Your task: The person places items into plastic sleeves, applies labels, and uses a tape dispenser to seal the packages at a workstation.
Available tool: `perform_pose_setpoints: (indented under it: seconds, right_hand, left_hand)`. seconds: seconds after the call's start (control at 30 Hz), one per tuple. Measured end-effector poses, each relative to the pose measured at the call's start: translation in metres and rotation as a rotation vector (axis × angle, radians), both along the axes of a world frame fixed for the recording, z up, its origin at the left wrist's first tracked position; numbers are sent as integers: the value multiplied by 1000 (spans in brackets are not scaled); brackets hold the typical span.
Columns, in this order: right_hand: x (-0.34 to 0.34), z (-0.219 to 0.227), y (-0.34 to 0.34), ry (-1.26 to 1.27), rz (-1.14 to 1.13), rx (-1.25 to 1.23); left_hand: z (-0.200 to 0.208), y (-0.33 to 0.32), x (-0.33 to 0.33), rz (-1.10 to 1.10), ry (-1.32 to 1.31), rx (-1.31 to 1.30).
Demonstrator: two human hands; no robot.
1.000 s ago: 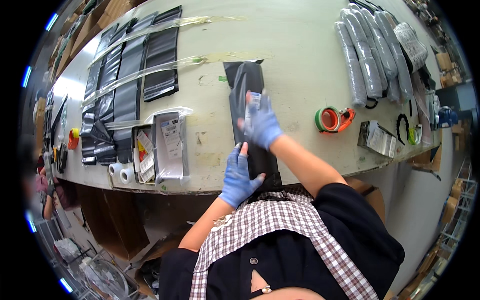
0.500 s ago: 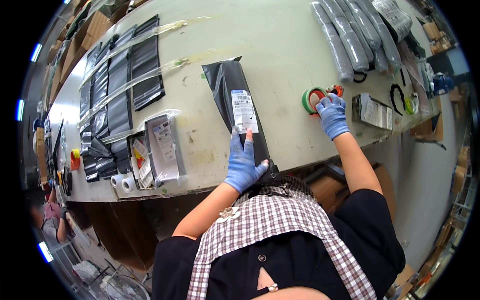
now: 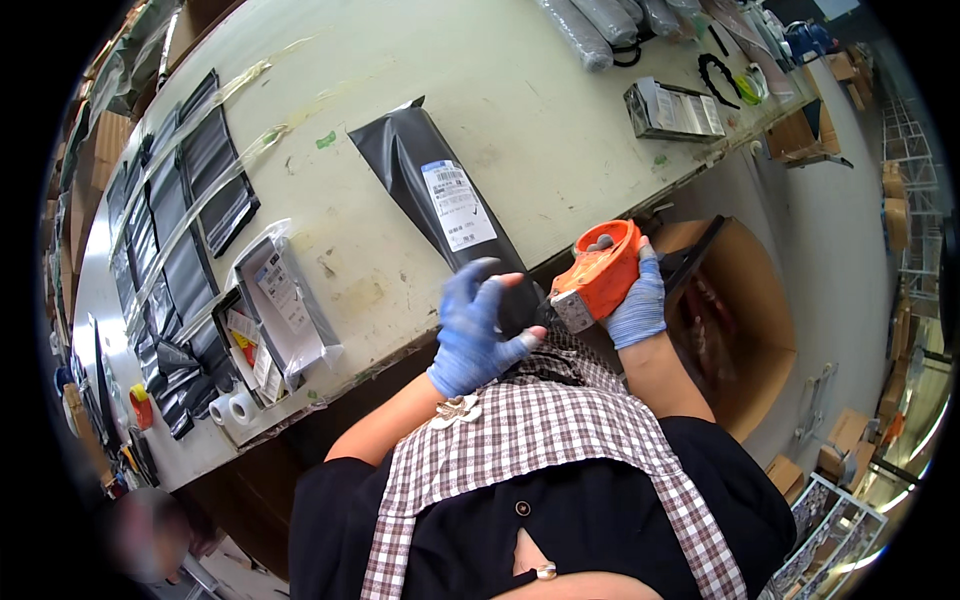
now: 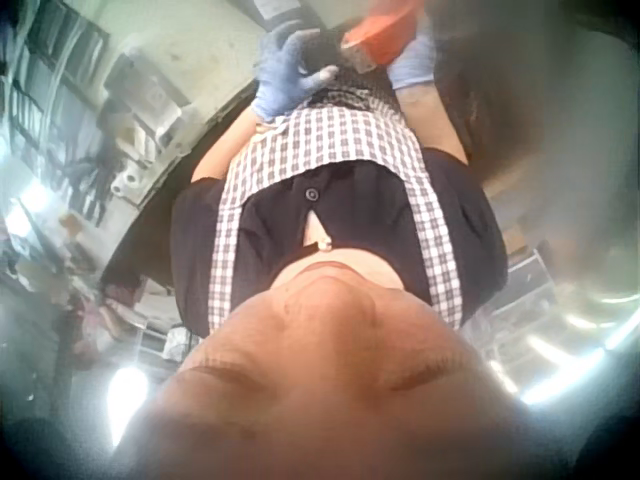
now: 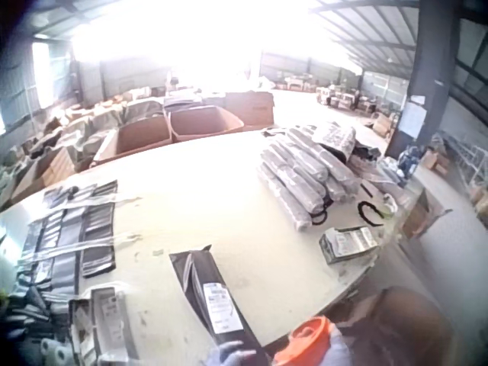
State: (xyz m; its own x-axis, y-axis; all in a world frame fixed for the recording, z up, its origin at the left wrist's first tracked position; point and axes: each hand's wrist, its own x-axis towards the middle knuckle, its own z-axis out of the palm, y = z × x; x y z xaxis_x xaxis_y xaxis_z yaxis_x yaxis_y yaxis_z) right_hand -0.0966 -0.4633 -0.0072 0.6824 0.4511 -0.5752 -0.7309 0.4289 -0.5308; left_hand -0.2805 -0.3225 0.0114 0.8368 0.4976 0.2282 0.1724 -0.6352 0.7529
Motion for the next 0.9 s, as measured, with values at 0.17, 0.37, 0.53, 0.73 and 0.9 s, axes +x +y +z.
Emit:
perform_pose_setpoints:
  seconds: [0.17,0.37,0.53,0.73,0.9]
  right_hand:
    - [-14,-14,-18,123,60,64]
    - [23,-51,-35,49,-88,244]
    - [49,-114,-30,-23,-130,30]
    - [5,-233,-19,230,-196,-229]
    - [-29,-226,8,439,-68,-402]
  left_hand:
    - [-18,-27,6,-92,106,-1056]
    - [-14,-38,-51,153,164,-930]
    - [-63,-16,-94,353,241,-884]
    - [-145,-40,-27,451,332,-931]
    - [-132,-34,-22,157,769,-634]
